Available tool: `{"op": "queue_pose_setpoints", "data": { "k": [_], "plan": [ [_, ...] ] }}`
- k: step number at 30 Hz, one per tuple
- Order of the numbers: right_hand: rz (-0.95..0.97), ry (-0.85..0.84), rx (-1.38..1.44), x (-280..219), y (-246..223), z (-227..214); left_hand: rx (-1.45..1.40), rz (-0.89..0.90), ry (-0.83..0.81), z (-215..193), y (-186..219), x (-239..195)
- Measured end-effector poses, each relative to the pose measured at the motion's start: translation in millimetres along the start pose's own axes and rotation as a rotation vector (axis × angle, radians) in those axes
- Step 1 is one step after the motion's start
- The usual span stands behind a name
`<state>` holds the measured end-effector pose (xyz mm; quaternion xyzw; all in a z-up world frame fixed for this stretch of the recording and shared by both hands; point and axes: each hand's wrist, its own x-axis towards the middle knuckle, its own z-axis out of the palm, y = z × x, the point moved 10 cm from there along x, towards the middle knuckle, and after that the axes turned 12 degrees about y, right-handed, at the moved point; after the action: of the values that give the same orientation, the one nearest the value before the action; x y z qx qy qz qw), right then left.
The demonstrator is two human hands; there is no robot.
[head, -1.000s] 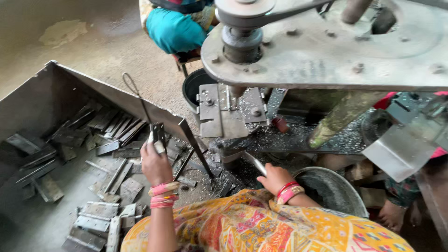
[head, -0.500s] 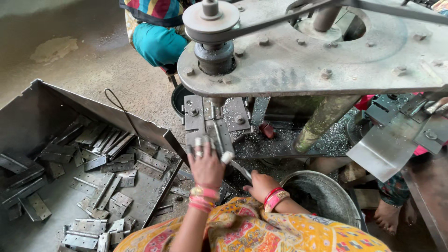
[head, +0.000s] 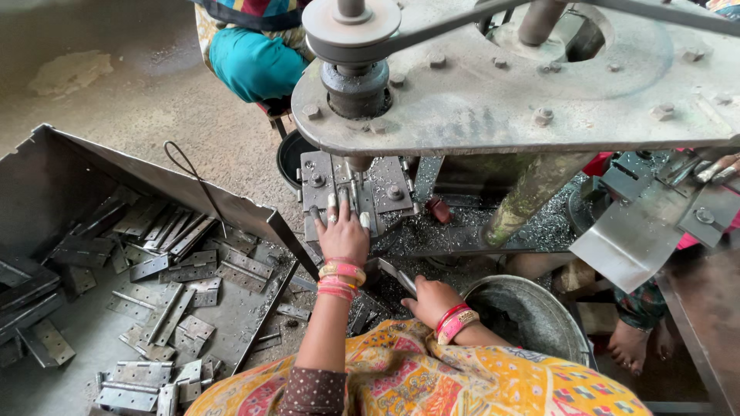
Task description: The person picks up metal hinge plates from a metal bin, places them into a drilling machine one by one, operates the lever to process each piece, and then places the finished hinges into a bucket.
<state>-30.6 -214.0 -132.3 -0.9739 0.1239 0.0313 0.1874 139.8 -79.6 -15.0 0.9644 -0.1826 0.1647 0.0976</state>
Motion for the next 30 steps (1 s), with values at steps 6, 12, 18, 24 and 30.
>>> {"op": "queue_pose_setpoints", "data": {
  "k": [6,12,18,24,30],
  "plan": [
    [0.003,0.077,0.106,-13.9,25.4,34.5,-0.126,0.040,0.148,-21.6,0.9,-2.9],
    [0.038,-0.045,0.013,-0.2,13.3,16.5,0.009,0.114,0.207,-26.3,10.5,-23.1],
    [0.059,-0.067,0.091,-2.5,2.5,1.8,0.164,0.060,0.211,-10.6,12.2,-0.5],
    [0.037,0.051,0.103,-24.2,16.7,24.8,-0.020,0.039,0.061,-0.5,0.6,-8.6],
    [0.082,-0.067,0.044,9.7,6.6,-0.1,0.016,0.109,0.255,-14.1,7.2,-5.2]
  ]
}}
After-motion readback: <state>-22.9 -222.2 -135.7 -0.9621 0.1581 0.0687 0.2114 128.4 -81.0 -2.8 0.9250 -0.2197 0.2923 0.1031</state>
